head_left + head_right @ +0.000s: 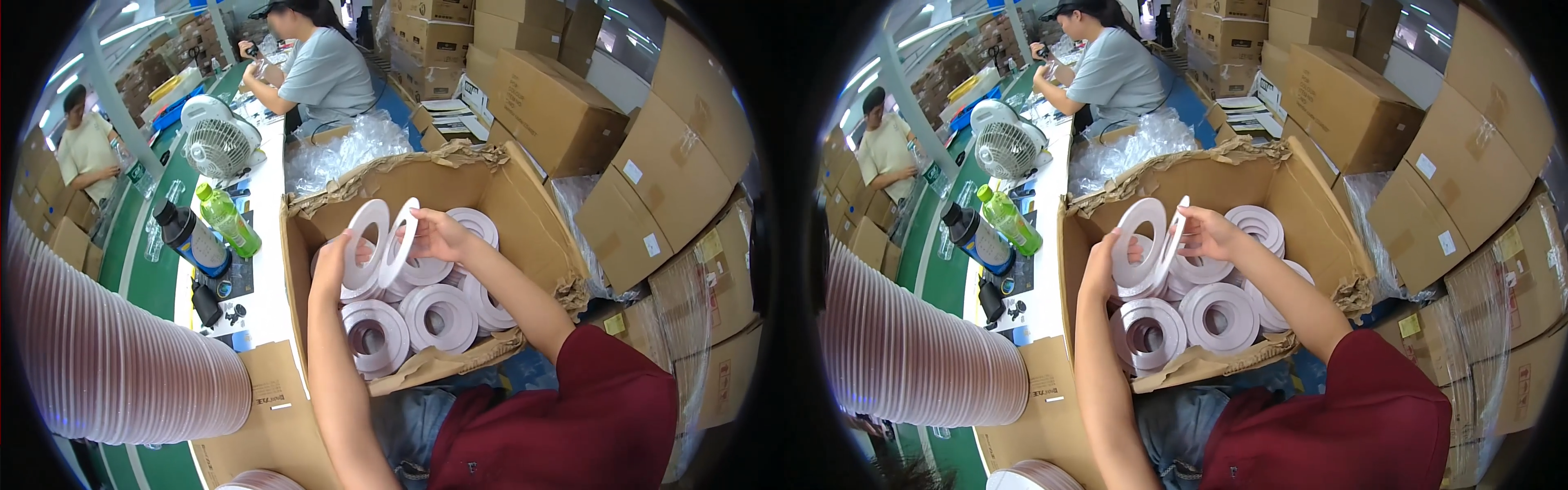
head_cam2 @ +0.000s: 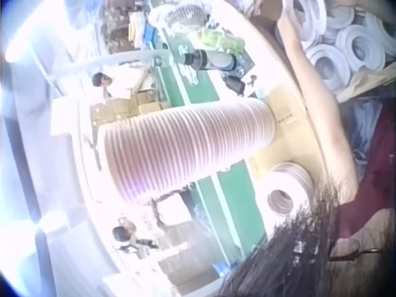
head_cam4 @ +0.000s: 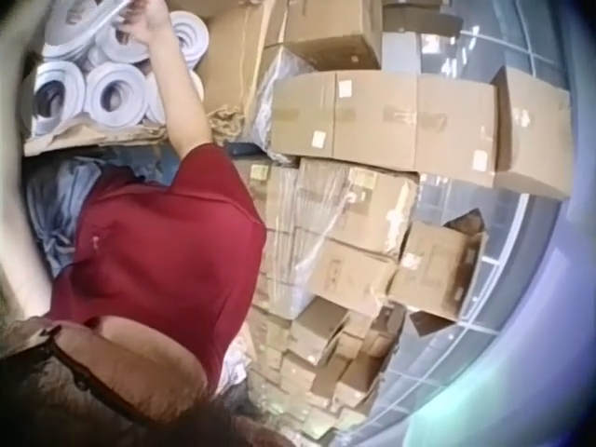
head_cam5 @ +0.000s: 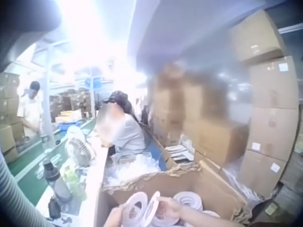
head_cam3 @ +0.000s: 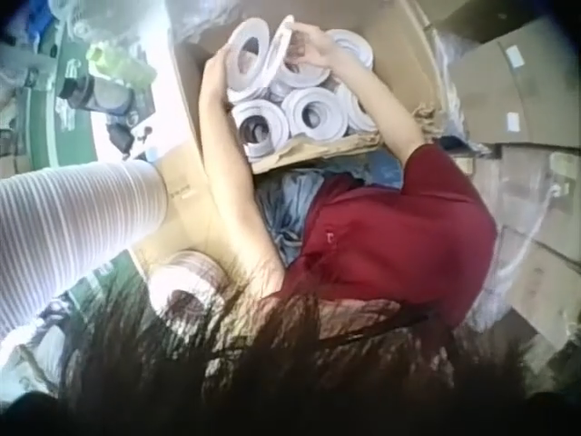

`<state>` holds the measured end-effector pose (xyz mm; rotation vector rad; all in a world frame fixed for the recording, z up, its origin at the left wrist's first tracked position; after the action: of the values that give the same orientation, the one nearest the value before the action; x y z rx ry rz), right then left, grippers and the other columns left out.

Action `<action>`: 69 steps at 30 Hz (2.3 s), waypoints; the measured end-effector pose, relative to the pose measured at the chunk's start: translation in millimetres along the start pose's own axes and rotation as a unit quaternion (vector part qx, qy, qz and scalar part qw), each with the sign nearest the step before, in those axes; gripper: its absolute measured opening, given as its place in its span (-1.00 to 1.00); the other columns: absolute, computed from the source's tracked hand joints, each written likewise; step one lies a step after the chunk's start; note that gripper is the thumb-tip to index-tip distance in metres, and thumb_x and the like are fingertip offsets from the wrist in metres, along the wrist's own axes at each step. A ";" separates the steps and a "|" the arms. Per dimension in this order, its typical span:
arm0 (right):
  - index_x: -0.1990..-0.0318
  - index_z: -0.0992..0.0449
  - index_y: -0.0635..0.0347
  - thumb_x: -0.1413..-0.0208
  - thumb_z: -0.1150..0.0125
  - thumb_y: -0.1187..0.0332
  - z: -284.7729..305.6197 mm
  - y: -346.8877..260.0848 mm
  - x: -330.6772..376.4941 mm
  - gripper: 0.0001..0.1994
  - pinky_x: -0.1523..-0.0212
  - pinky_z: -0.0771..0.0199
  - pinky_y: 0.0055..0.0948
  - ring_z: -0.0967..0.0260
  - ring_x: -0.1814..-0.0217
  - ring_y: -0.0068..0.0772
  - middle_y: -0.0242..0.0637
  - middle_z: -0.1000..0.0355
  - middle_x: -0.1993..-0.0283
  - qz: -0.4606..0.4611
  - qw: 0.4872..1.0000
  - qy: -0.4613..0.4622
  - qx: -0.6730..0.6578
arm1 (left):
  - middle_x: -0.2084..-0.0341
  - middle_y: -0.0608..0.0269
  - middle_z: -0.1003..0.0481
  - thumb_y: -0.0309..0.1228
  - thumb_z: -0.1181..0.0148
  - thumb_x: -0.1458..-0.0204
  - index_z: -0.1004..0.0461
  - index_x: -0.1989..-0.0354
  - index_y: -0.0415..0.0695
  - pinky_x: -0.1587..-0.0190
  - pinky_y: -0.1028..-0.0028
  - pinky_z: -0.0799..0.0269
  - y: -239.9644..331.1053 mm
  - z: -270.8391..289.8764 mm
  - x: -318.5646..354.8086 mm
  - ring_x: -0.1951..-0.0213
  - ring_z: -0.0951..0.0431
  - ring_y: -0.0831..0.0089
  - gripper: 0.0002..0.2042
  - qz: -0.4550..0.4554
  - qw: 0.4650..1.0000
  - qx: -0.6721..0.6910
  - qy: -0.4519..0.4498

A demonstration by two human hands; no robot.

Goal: Packaging rolls of tape into a box and using a hand tool to seal or process them.

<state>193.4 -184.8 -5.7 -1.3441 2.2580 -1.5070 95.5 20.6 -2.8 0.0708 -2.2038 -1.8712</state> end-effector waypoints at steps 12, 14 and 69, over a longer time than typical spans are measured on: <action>0.17 -0.56 0.21 -0.23 -0.05 -0.06 8.3 -13.4 5.5 -0.54 0.15 -0.38 -0.38 -0.41 0.21 -0.52 -0.36 -0.51 0.24 0.090 0.973 0.094 0.189 | 0.51 0.20 -0.53 -0.01 0.24 -0.25 -0.51 0.14 -0.34 0.27 0.41 -0.43 -5.0 14.4 -1.0 0.44 -0.52 0.43 -0.43 0.029 0.995 0.008 0.097; -0.01 -0.49 0.29 -0.30 0.04 0.03 16.1 -17.5 6.0 -0.54 0.05 -0.46 -0.36 -0.48 0.14 -0.49 -0.29 -0.55 0.16 0.090 0.975 0.108 0.174 | 0.52 0.21 -0.53 -0.04 0.13 -0.22 -0.52 0.14 -0.33 0.27 0.43 -0.42 2.2 9.3 1.0 0.43 -0.52 0.44 -0.48 0.032 0.995 0.020 0.088; -0.09 -0.32 0.37 -0.01 -0.37 0.42 39.1 -22.1 -2.2 -0.50 0.20 -0.56 -0.42 -0.52 0.18 -0.42 -0.15 -0.50 0.11 0.317 0.899 0.186 0.239 | 0.04 -0.01 -0.51 -0.77 -0.06 0.21 0.17 -0.43 -0.14 0.35 0.48 -0.43 28.1 1.7 20.6 0.31 -0.52 0.41 -0.08 -0.042 0.998 -0.040 0.004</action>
<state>228.5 -212.6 -8.6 -0.1606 1.9859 -1.9517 78.7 23.1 27.6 0.1584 -2.1496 -1.9988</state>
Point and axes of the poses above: each hand's wrist, its own x-axis away from the middle knuckle, its own z-axis out of the back of the hand, y = z × x, the point moved 4 cm from there along -x, towards the middle knuckle
